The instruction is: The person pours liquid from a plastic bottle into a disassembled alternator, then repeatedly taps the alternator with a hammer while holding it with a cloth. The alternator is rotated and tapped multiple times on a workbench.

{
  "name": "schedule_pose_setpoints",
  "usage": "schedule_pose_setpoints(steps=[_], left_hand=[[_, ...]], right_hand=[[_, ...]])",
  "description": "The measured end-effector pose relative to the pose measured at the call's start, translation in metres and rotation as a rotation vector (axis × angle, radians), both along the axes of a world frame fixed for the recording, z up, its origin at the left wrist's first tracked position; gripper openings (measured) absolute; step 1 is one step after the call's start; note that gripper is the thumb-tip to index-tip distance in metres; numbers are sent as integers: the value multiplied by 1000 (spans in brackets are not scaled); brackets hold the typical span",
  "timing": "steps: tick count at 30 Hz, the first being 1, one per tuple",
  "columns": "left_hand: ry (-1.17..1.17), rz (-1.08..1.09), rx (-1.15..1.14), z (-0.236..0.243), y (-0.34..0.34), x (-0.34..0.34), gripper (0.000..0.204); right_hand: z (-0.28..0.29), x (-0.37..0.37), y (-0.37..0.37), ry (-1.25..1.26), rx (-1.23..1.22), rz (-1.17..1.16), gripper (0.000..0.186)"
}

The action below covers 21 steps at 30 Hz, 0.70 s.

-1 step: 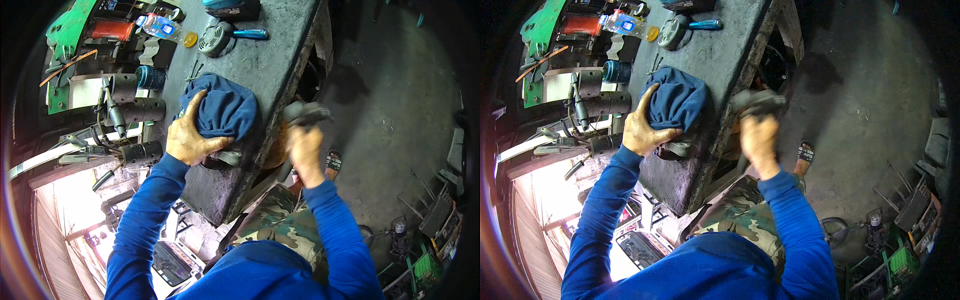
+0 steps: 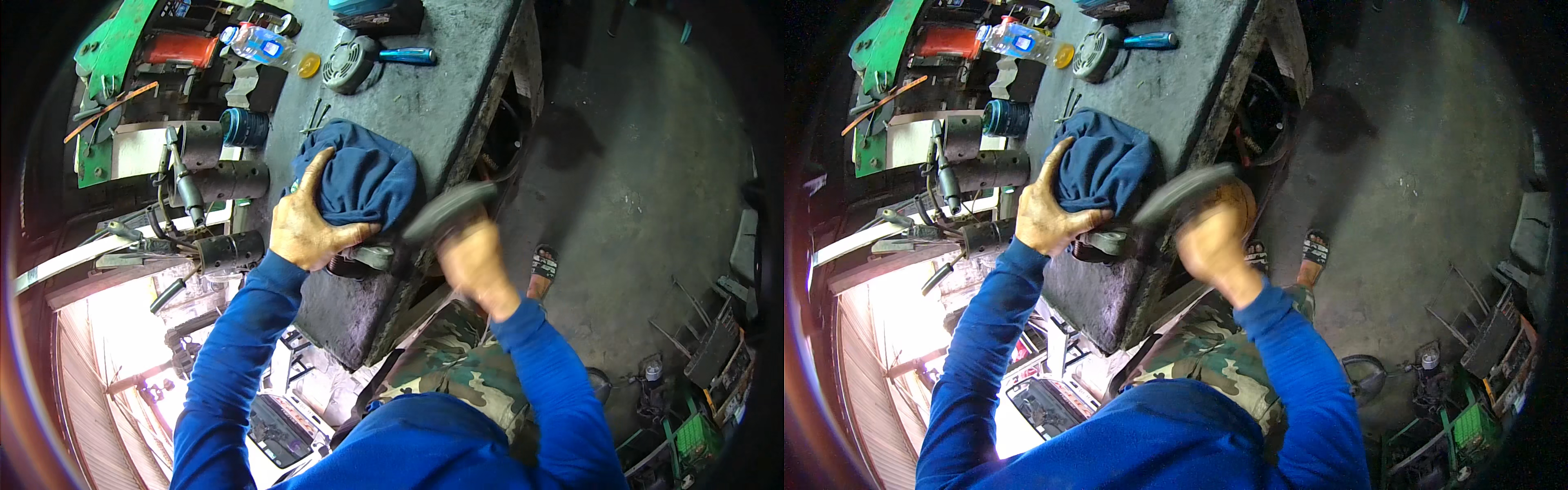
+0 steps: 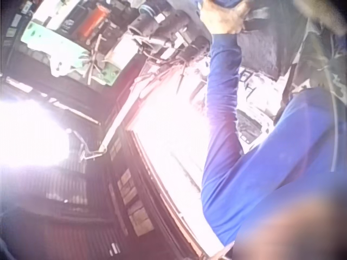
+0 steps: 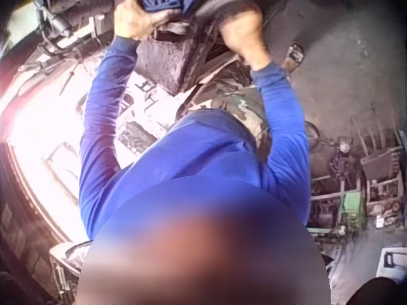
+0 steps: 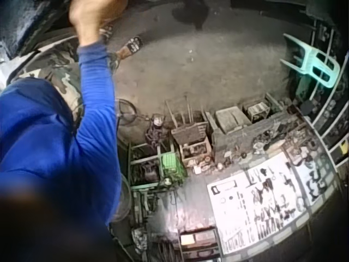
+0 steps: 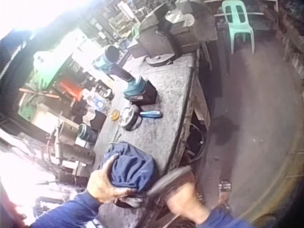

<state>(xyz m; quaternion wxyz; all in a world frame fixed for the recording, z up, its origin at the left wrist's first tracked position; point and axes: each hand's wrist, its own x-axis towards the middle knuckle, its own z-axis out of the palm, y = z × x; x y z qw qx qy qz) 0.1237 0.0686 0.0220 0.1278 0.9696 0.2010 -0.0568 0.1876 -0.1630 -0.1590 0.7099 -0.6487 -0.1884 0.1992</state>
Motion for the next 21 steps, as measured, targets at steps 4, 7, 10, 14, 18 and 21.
schedule_pose_setpoints(steps=[4,7,10,14,18,21], left_hand=[[48,51,20,-1,-1,0,124],[19,16,-1,0,1,3,124],[14,-28,18,2,4,7,123],[67,35,33,-1,5,8,124],[20,33,25,-2,4,8,124],[31,59,-50,2,3,12,124]], right_hand=[[-15,-2,-8,-15,-250,232,15],[-35,-10,-5,521,128,-268,11],[-46,-17,4,340,134,-204,19],[-39,-6,3,-59,-199,296,16],[-21,14,-3,557,168,-457,16],[-7,-4,0,204,-26,-67,14]])
